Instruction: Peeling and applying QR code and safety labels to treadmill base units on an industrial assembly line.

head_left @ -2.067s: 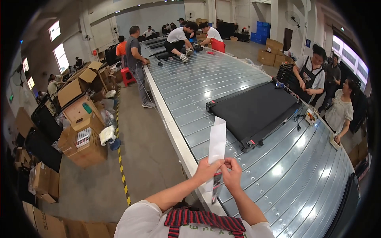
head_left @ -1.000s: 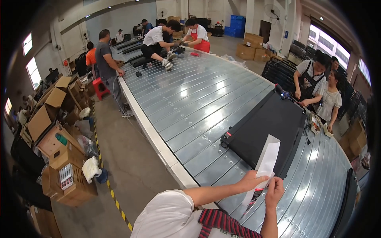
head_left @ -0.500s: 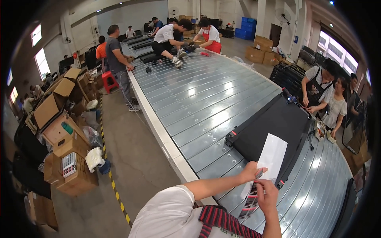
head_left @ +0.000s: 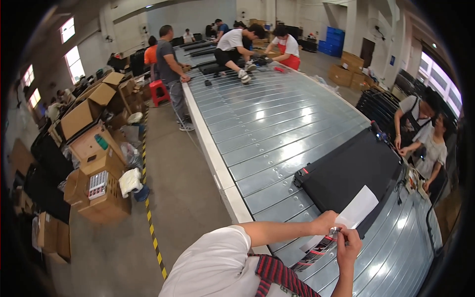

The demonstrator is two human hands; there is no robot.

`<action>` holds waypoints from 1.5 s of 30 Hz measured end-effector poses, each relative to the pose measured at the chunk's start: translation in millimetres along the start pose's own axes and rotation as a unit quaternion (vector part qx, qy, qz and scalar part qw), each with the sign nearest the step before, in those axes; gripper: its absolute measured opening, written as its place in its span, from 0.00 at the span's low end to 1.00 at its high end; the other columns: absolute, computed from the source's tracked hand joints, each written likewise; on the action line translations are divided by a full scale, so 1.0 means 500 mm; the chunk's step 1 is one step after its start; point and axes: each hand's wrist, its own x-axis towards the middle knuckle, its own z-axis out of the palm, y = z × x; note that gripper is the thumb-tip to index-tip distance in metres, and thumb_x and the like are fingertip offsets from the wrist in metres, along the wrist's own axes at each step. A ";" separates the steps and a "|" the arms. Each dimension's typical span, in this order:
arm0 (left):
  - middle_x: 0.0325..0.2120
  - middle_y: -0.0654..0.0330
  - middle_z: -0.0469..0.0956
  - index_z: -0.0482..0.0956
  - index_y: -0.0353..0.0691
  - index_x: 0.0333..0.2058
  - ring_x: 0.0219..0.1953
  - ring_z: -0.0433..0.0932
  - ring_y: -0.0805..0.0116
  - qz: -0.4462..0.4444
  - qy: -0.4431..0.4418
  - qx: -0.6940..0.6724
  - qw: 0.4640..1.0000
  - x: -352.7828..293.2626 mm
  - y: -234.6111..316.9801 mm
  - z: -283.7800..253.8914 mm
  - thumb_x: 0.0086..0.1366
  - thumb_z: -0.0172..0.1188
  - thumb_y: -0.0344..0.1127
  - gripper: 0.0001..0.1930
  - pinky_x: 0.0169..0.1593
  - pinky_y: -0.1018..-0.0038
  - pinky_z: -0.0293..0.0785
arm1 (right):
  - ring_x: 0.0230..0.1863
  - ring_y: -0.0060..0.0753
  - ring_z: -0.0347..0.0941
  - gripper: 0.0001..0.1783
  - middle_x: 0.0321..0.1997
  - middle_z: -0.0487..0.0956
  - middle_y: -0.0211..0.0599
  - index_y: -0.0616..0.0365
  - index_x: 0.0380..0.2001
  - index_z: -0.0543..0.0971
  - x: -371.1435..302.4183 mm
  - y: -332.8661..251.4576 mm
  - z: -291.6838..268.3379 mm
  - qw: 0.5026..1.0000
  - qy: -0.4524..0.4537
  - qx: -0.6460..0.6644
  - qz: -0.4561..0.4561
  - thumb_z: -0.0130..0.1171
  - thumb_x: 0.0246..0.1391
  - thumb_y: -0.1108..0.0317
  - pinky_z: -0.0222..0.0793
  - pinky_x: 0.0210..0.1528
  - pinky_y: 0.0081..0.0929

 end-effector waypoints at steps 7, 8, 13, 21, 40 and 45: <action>0.18 0.49 0.74 0.76 0.35 0.24 0.22 0.75 0.60 0.023 0.091 0.046 0.995 0.001 -0.063 0.010 0.47 0.56 0.45 0.16 0.28 0.70 0.68 | 0.17 0.25 0.64 0.04 0.18 0.68 0.36 0.62 0.19 0.70 -0.016 0.018 0.015 0.999 -0.028 0.035 0.004 0.54 0.37 0.80 0.60 0.19 0.19; 0.19 0.49 0.75 0.76 0.35 0.25 0.23 0.75 0.59 -0.038 0.109 0.016 0.993 -0.004 -0.064 0.005 0.47 0.57 0.45 0.16 0.29 0.70 0.68 | 0.17 0.24 0.62 0.04 0.17 0.67 0.34 0.62 0.18 0.70 -0.021 0.017 0.017 0.999 -0.024 0.032 0.003 0.53 0.37 0.80 0.58 0.19 0.18; 0.25 0.54 0.77 0.76 0.36 0.30 0.26 0.76 0.67 -0.010 0.089 0.042 0.995 -0.014 -0.050 -0.054 0.49 0.57 0.45 0.17 0.33 0.72 0.69 | 0.23 0.20 0.61 0.02 0.20 0.66 0.30 0.60 0.22 0.69 -0.017 0.063 -0.054 0.990 0.124 0.011 0.073 0.52 0.43 0.77 0.57 0.26 0.16; 0.27 0.57 0.76 0.74 0.38 0.38 0.29 0.74 0.73 -0.068 -0.252 0.037 0.965 -0.012 0.030 -0.182 0.55 0.54 0.36 0.12 0.36 0.76 0.68 | 0.26 0.13 0.59 0.06 0.24 0.68 0.24 0.63 0.29 0.72 -0.071 0.140 -0.168 0.913 0.271 0.078 0.295 0.54 0.47 0.72 0.54 0.28 0.12; 0.29 0.61 0.73 0.71 0.41 0.25 0.33 0.72 0.58 0.186 -0.407 0.385 0.807 0.255 -0.209 0.146 0.45 0.50 0.26 0.05 0.32 0.64 0.67 | 0.32 0.21 0.66 0.05 0.28 0.72 0.28 0.56 0.24 0.73 -0.099 0.612 -0.146 0.743 0.073 0.277 0.605 0.55 0.46 0.67 0.62 0.36 0.22; 0.42 0.59 0.70 0.70 0.39 0.26 0.39 0.70 0.61 0.196 -0.392 0.404 0.803 0.326 -0.254 0.200 0.45 0.50 0.26 0.07 0.36 0.68 0.68 | 0.34 0.22 0.66 0.05 0.30 0.72 0.29 0.56 0.26 0.73 -0.072 0.661 -0.137 0.720 0.031 0.311 0.619 0.55 0.45 0.68 0.62 0.37 0.22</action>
